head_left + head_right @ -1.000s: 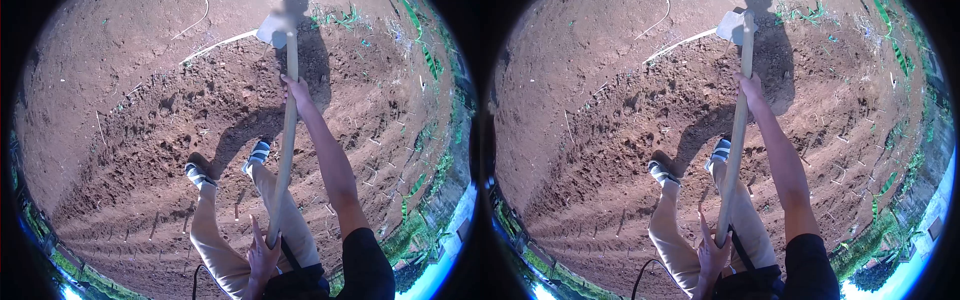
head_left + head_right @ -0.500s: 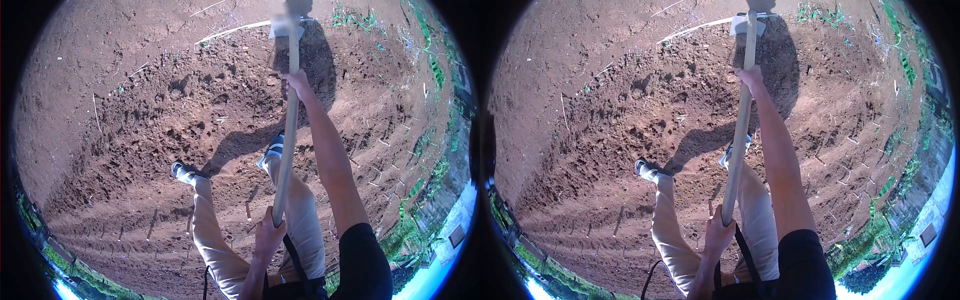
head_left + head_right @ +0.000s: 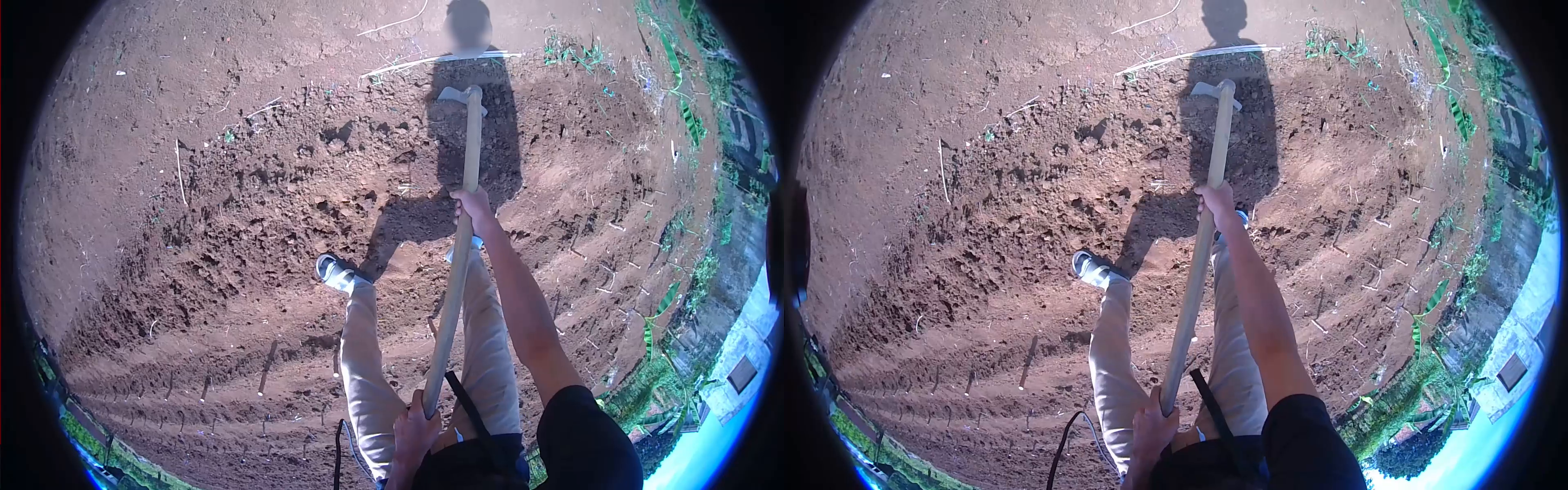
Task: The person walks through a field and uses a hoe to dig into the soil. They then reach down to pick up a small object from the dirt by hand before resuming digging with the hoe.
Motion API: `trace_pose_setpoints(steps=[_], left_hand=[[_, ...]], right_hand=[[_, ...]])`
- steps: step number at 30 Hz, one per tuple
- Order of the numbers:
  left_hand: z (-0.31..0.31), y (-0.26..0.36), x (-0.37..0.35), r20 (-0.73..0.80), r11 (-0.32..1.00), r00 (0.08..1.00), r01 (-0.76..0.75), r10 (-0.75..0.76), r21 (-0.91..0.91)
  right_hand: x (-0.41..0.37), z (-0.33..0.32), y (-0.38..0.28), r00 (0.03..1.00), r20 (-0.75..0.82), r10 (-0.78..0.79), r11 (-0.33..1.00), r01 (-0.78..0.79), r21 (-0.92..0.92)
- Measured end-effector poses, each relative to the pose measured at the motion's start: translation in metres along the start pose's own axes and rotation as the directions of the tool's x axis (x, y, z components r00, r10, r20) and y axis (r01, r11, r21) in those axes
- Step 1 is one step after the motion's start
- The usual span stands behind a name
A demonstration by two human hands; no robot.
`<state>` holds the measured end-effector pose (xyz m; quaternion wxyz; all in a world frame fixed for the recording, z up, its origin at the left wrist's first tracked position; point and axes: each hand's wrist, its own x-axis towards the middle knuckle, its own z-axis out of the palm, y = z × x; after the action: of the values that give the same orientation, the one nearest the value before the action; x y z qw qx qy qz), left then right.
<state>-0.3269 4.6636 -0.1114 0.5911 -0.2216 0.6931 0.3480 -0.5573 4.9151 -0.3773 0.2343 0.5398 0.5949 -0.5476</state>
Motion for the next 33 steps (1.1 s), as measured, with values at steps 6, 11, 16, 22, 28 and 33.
trace_pose_setpoints(steps=[6, 11, 16, 22, 28, 33], left_hand=[[-0.05, -0.1, -0.073, -0.071, 0.984, 0.994, -0.071, 0.084, 0.162], [-0.054, -0.189, -0.12, 0.124, 0.969, 0.971, 0.181, -0.203, 0.169], [-0.036, -0.168, -0.105, 0.06, 0.983, 0.998, 0.024, -0.036, 0.181], [0.027, -0.013, 0.001, -0.064, 0.963, 0.97, -0.223, 0.235, 0.153], [0.081, 0.098, 0.129, -0.046, 0.959, 0.959, -0.275, 0.279, 0.074], [0.094, 0.135, 0.161, -0.117, 0.965, 0.96, -0.244, 0.254, 0.096]], right_hand=[[-0.104, 0.038, 0.054, 0.994, -0.037, 0.106, 0.986, -0.1, 0.136], [-0.187, 0.073, 0.086, 0.984, -0.022, 0.176, 0.962, -0.167, 0.214], [-0.181, 0.04, 0.049, 0.998, -0.01, 0.068, 0.965, -0.063, 0.255], [-0.047, -0.059, -0.06, 0.991, -0.038, -0.13, 0.977, 0.135, 0.164], [0.098, -0.125, -0.117, 0.951, -0.082, -0.298, 0.95, 0.304, 0.075], [0.155, -0.14, -0.11, 0.953, -0.114, -0.281, 0.957, 0.288, 0.049]])
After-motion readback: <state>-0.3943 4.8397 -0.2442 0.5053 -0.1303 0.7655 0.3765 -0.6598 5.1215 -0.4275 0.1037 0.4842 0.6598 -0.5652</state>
